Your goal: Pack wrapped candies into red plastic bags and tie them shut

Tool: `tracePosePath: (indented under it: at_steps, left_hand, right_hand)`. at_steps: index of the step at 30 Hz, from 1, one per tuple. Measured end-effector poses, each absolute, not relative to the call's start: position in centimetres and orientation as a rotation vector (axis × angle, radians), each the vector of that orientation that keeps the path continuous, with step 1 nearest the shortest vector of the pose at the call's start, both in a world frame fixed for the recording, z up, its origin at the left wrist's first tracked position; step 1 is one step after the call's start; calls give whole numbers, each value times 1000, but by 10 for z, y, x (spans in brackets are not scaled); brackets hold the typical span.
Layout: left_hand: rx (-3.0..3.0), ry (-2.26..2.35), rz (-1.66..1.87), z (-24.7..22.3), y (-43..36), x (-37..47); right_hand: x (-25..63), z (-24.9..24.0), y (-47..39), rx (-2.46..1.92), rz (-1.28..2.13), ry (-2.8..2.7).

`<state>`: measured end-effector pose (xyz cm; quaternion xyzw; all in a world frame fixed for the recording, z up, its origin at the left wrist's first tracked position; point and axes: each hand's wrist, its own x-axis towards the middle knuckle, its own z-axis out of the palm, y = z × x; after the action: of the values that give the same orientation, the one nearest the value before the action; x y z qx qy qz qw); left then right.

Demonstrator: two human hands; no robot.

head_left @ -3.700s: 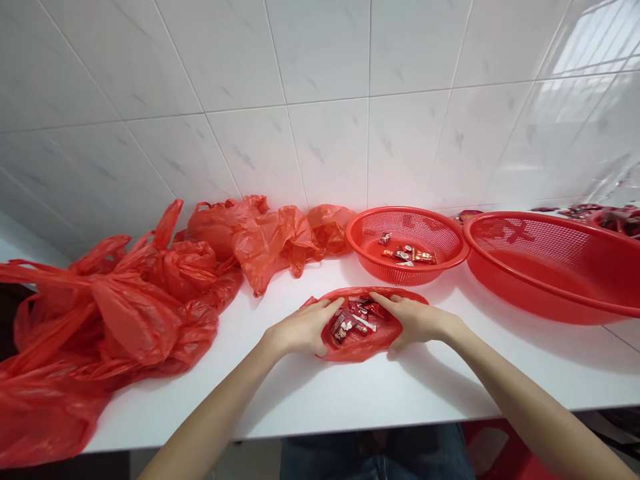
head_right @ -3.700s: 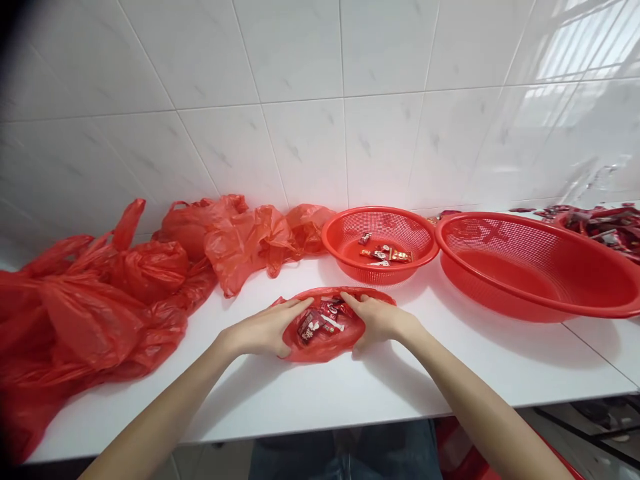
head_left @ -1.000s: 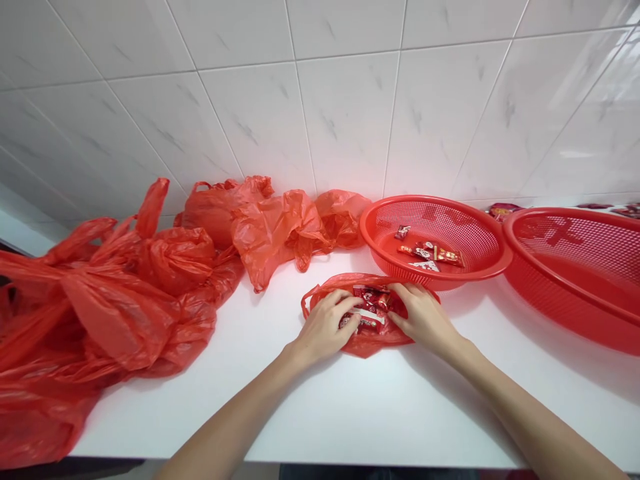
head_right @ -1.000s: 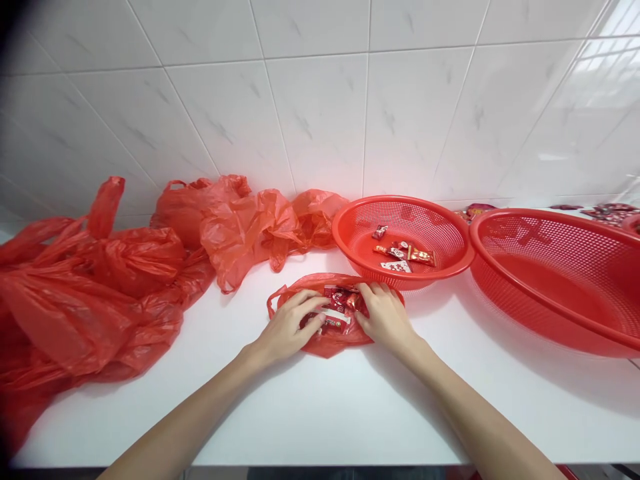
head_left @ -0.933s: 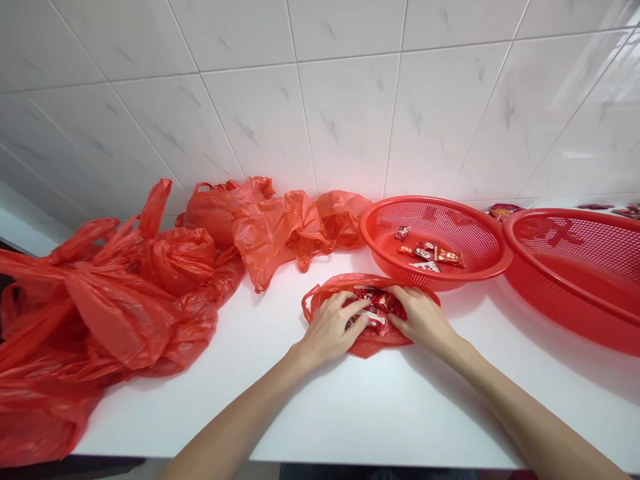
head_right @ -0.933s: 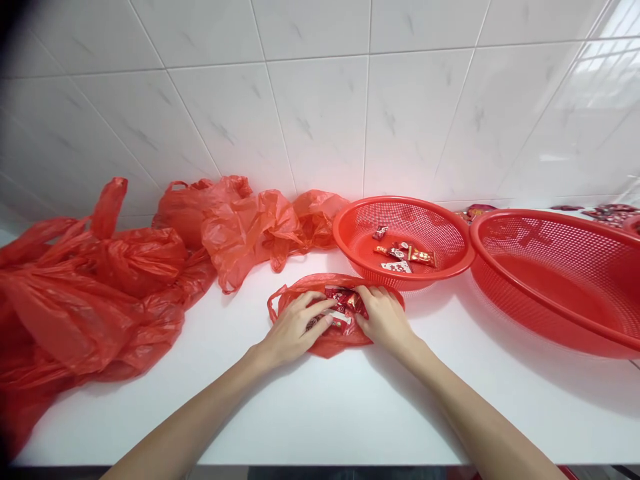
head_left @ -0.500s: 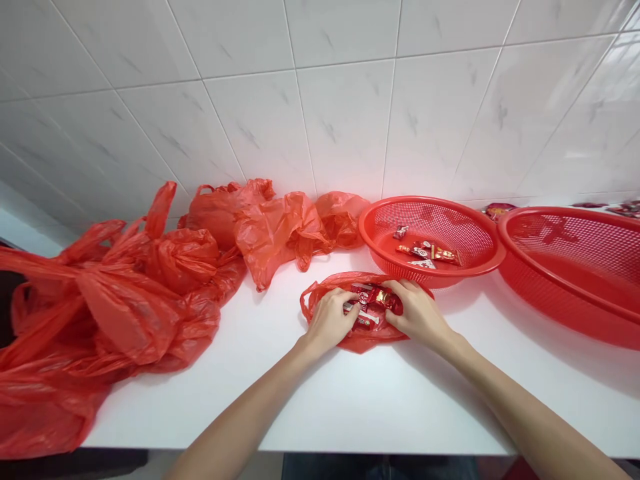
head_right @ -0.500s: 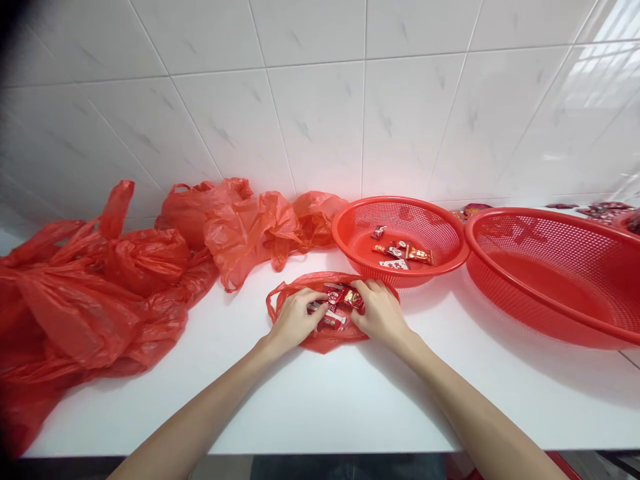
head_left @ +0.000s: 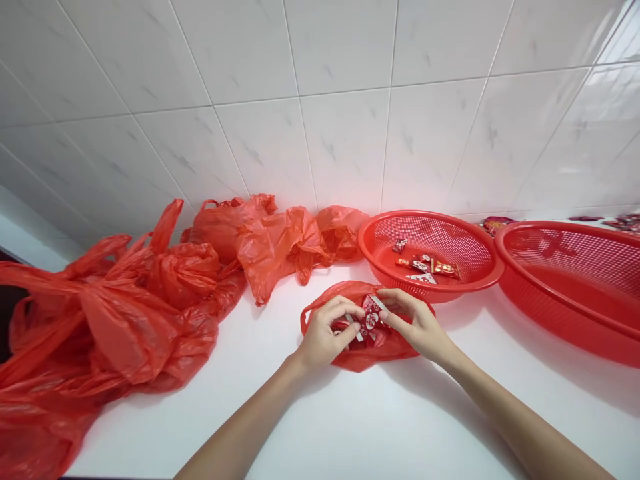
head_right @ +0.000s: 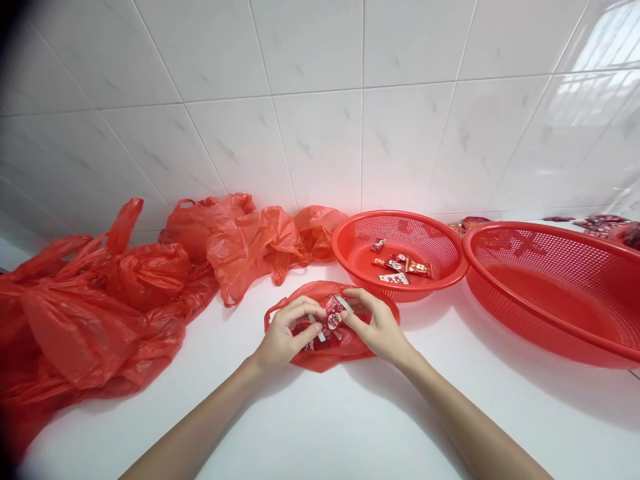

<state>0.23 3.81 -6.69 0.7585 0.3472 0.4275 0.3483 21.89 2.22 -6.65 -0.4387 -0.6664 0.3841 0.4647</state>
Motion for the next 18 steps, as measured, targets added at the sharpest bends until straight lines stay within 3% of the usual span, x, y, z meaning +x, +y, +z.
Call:
tracePosePath:
  at_steps: [18]
  left_hand:
    - [1307, 861, 1074, -63, 32, 9]
  right_hand:
    - [210, -60, 11, -903, 1218, -1338]
